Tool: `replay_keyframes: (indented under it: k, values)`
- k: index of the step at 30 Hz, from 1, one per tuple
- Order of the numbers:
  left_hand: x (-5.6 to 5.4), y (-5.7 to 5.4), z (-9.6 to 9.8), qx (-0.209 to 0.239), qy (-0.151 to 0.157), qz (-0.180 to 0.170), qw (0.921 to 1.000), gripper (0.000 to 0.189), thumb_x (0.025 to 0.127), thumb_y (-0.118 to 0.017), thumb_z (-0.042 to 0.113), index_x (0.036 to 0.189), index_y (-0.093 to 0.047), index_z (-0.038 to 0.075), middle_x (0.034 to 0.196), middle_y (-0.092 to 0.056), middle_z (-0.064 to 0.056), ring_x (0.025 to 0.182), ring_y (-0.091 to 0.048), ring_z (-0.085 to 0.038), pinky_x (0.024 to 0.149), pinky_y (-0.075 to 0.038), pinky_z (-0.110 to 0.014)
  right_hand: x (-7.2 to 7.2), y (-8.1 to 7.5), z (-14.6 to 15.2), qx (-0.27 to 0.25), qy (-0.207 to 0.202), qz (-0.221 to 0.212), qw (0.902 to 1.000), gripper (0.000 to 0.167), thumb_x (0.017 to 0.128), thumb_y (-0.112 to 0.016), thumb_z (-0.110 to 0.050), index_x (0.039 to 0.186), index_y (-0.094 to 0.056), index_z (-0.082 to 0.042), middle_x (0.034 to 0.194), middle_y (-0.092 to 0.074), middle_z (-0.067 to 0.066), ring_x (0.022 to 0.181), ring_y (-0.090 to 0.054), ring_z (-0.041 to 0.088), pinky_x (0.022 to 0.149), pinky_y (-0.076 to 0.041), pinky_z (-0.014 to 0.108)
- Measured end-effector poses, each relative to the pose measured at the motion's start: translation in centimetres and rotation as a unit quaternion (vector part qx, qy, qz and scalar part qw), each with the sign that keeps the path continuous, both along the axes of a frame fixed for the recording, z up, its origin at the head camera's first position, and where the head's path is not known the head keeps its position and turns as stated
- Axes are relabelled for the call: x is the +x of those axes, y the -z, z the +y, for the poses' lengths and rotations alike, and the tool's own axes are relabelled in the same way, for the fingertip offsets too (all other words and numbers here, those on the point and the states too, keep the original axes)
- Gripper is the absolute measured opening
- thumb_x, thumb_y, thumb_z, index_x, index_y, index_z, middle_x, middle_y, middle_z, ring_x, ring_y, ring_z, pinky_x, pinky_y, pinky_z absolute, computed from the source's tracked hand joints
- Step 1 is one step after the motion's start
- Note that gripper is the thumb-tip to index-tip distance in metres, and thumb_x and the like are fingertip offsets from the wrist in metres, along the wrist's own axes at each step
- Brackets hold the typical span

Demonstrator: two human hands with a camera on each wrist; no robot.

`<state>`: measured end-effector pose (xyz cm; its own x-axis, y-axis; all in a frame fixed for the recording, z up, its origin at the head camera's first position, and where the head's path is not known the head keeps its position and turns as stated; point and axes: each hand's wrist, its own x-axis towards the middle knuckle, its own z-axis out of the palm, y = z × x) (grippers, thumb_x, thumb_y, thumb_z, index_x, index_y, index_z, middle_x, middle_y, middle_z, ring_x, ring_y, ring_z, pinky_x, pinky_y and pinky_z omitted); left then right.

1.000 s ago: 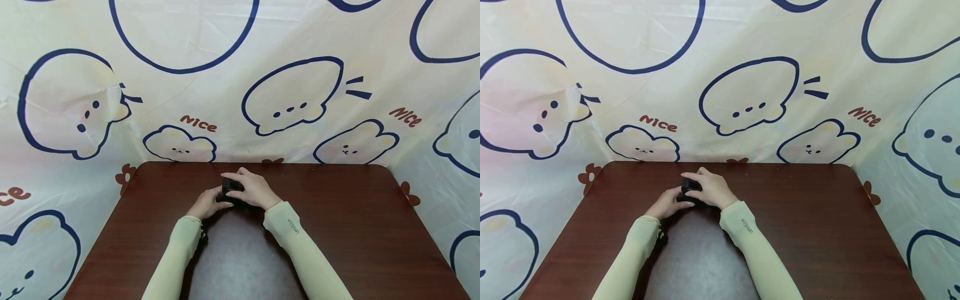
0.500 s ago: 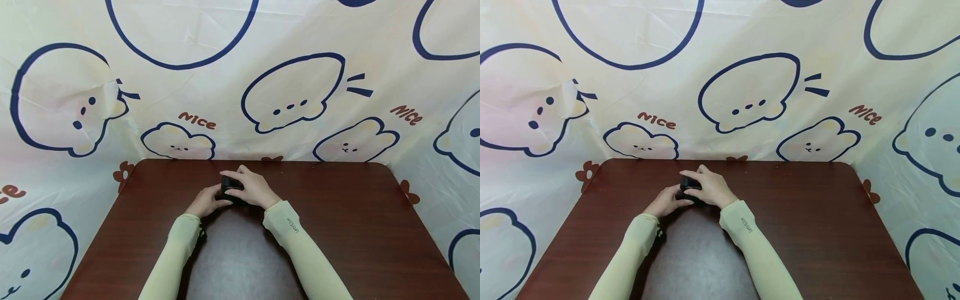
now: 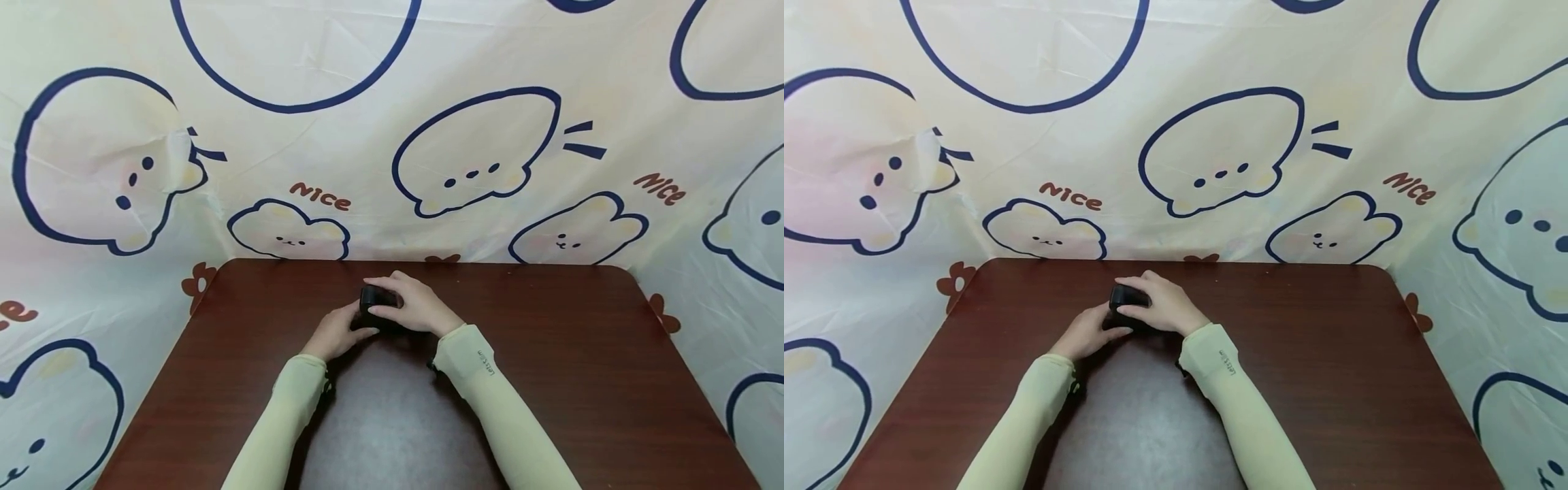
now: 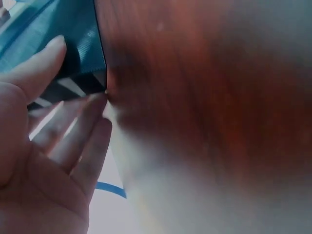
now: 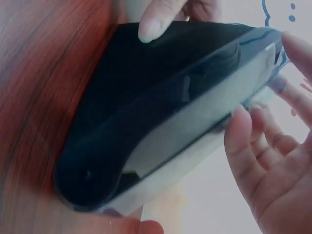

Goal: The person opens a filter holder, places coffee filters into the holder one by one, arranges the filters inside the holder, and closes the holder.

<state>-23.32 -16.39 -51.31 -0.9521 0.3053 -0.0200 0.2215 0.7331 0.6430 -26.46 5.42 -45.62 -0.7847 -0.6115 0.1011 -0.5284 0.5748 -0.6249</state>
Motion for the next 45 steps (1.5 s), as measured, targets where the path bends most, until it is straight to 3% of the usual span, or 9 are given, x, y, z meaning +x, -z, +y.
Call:
replay_keyframes:
  k: [6, 13, 22, 26, 29, 33, 38, 43, 45]
  values:
    - [1.3, -0.3, 0.7, 0.010, -0.043, 0.014, 0.9989, 0.066, 0.093, -0.079, 0.033, 0.149, -0.049, 0.015, 0.131, -0.070, -0.010, 0.120, -0.068, -0.030, 0.100, -0.054, -0.053, -0.3, 0.1, 0.6, -0.005, -0.004, -0.027, 0.9996, 0.048, 0.099, -0.071, -0.039, 0.145, -0.061, -0.028, 0.101, -0.061, -0.002, 0.079, -0.055, 0.014, 0.071, -0.048, 0.028]
    - [2.7, -0.4, 2.1, -0.017, -0.119, 0.117, 0.9858, 0.052, 0.092, -0.081, 0.033, 0.136, -0.059, 0.014, 0.111, -0.073, -0.003, 0.099, -0.073, -0.024, 0.084, -0.057, -0.049, -0.5, 0.2, 1.2, -0.022, -0.001, -0.038, 0.9990, 0.041, 0.097, -0.075, -0.033, 0.135, -0.068, -0.021, 0.113, -0.071, -0.004, 0.080, -0.058, 0.012, 0.076, -0.050, 0.029]
    - [2.9, -0.6, 3.1, -0.007, -0.143, 0.152, 0.9779, 0.051, 0.093, -0.080, 0.029, 0.136, -0.059, 0.012, 0.117, -0.071, -0.007, 0.094, -0.073, -0.025, 0.078, -0.058, -0.046, -0.6, 0.3, 2.0, -0.014, 0.053, -0.015, 0.9984, 0.039, 0.091, -0.081, -0.038, 0.124, -0.072, -0.020, 0.110, -0.074, -0.004, 0.083, -0.062, 0.011, 0.077, -0.054, 0.030]
    - [2.9, -0.8, 3.6, 0.009, -0.128, 0.126, 0.9838, 0.043, 0.094, -0.079, 0.025, 0.131, -0.061, 0.013, 0.114, -0.076, -0.005, 0.098, -0.073, -0.026, 0.084, -0.058, -0.048, -0.6, 0.2, 2.6, -0.004, 0.084, -0.001, 0.9965, 0.039, 0.090, -0.081, -0.041, 0.121, -0.072, -0.019, 0.106, -0.072, -0.003, 0.084, -0.061, 0.012, 0.077, -0.054, 0.031]
    - [2.9, -0.8, 4.1, 0.023, -0.099, 0.105, 0.9893, 0.049, 0.096, -0.077, 0.023, 0.140, -0.058, 0.012, 0.122, -0.076, -0.007, 0.106, -0.073, -0.028, 0.091, -0.057, -0.050, -0.6, 0.1, 3.2, -0.008, 0.101, 0.003, 0.9949, 0.042, 0.091, -0.081, -0.041, 0.123, -0.069, -0.017, 0.105, -0.071, -0.002, 0.085, -0.061, 0.013, 0.077, -0.054, 0.034]
    - [2.9, -0.2, 5.0, 0.028, -0.053, 0.089, 0.9942, 0.066, 0.097, -0.075, 0.022, 0.155, -0.046, 0.012, 0.135, -0.070, -0.008, 0.115, -0.071, -0.028, 0.096, -0.056, -0.051, -0.6, 0.2, 4.2, -0.012, 0.108, 0.008, 0.9941, 0.054, 0.093, -0.079, -0.040, 0.139, -0.061, -0.020, 0.109, -0.070, 0.001, 0.091, -0.064, 0.014, 0.079, -0.056, 0.036]
    - [3.0, 0.1, 6.2, 0.018, 0.001, 0.063, 0.9979, 0.073, 0.100, -0.071, 0.027, 0.162, -0.035, 0.015, 0.146, -0.063, -0.005, 0.129, -0.063, -0.029, 0.104, -0.052, -0.051, -0.8, 0.4, 5.3, 0.003, 0.104, 0.036, 0.9939, 0.066, 0.096, -0.075, -0.041, 0.154, -0.049, -0.024, 0.118, -0.068, 0.003, 0.095, -0.064, 0.018, 0.080, -0.056, 0.038]
    - [2.8, -0.1, 7.5, 0.030, 0.026, 0.022, 0.9990, 0.074, 0.103, -0.064, 0.040, 0.165, -0.028, 0.018, 0.154, -0.055, -0.003, 0.140, -0.054, -0.030, 0.113, -0.045, -0.054, -1.0, 0.3, 5.9, -0.008, 0.116, 0.057, 0.9916, 0.061, 0.095, -0.076, -0.040, 0.149, -0.054, -0.022, 0.116, -0.070, 0.005, 0.093, -0.065, 0.019, 0.079, -0.057, 0.040]
    - [2.7, -0.2, 8.1, 0.031, 0.030, 0.006, 0.9990, 0.077, 0.104, -0.062, 0.044, 0.166, -0.024, 0.020, 0.158, -0.051, -0.003, 0.142, -0.052, -0.030, 0.114, -0.043, -0.055, -1.0, 0.4, 6.1, -0.017, 0.131, 0.056, 0.9897, 0.059, 0.094, -0.078, -0.041, 0.145, -0.055, -0.021, 0.107, -0.070, 0.004, 0.087, -0.064, 0.018, 0.075, -0.056, 0.037]
